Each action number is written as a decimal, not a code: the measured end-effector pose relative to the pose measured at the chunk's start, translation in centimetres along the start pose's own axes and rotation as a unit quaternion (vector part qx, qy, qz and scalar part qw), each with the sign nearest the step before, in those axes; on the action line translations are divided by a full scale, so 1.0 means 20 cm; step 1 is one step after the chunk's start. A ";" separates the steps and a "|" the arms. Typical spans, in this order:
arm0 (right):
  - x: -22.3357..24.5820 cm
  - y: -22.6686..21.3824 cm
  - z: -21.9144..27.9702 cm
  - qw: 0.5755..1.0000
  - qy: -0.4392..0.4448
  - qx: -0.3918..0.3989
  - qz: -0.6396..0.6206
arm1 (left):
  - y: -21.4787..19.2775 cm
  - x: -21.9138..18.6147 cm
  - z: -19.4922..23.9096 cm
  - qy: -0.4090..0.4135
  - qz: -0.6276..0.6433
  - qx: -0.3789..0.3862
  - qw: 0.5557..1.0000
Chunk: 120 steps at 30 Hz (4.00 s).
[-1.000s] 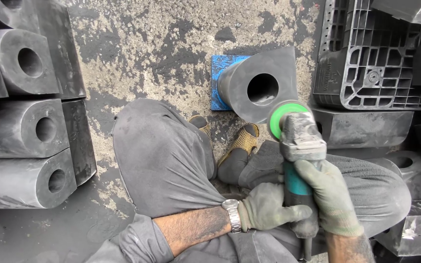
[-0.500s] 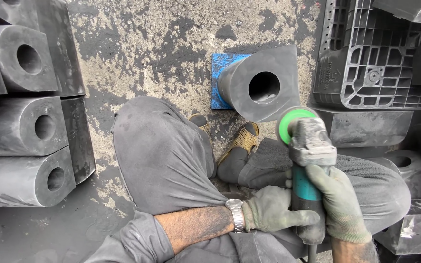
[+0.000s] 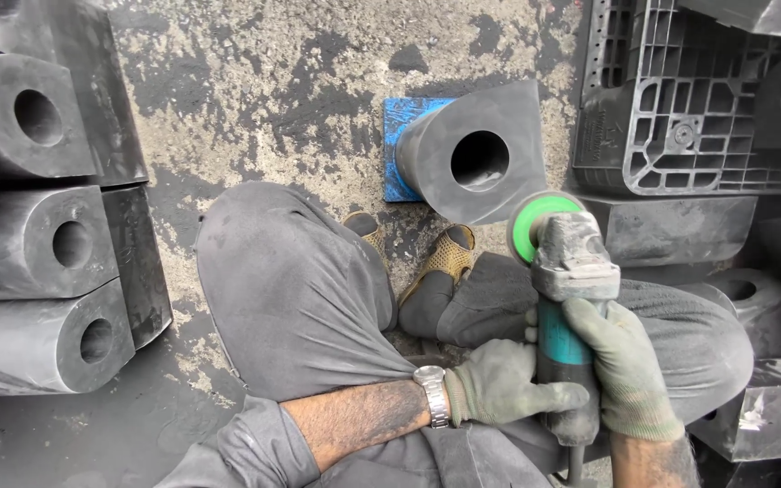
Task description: Using an angle grinder to smooth or shape large rubber industrial blocks.
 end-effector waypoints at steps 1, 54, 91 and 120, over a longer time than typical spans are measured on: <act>0.00 0.02 0.00 1.000 0.001 0.001 -0.002 | 0.00 0.02 0.02 -0.001 -0.002 0.001 1.000; 0.00 -0.18 -0.22 0.908 -0.167 0.131 -0.362 | -0.74 -0.26 -0.77 -0.019 -0.639 -0.140 0.756; 0.01 -0.18 -0.25 0.928 -0.173 0.084 -0.319 | -0.78 -0.18 -0.26 -0.016 -0.686 -0.180 0.705; 0.01 -0.15 -0.26 0.928 -0.159 0.113 -0.318 | -0.35 -0.28 -0.32 -0.006 -0.599 -0.111 0.793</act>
Point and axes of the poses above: each hand's wrist, its own z-axis away from the middle knuckle, its own y-axis out of the palm, x = y × z, the point moved 6 cm from there along -z, towards the middle knuckle, and after that the axes turned 13 degrees about -x, right-handed, at the moved point
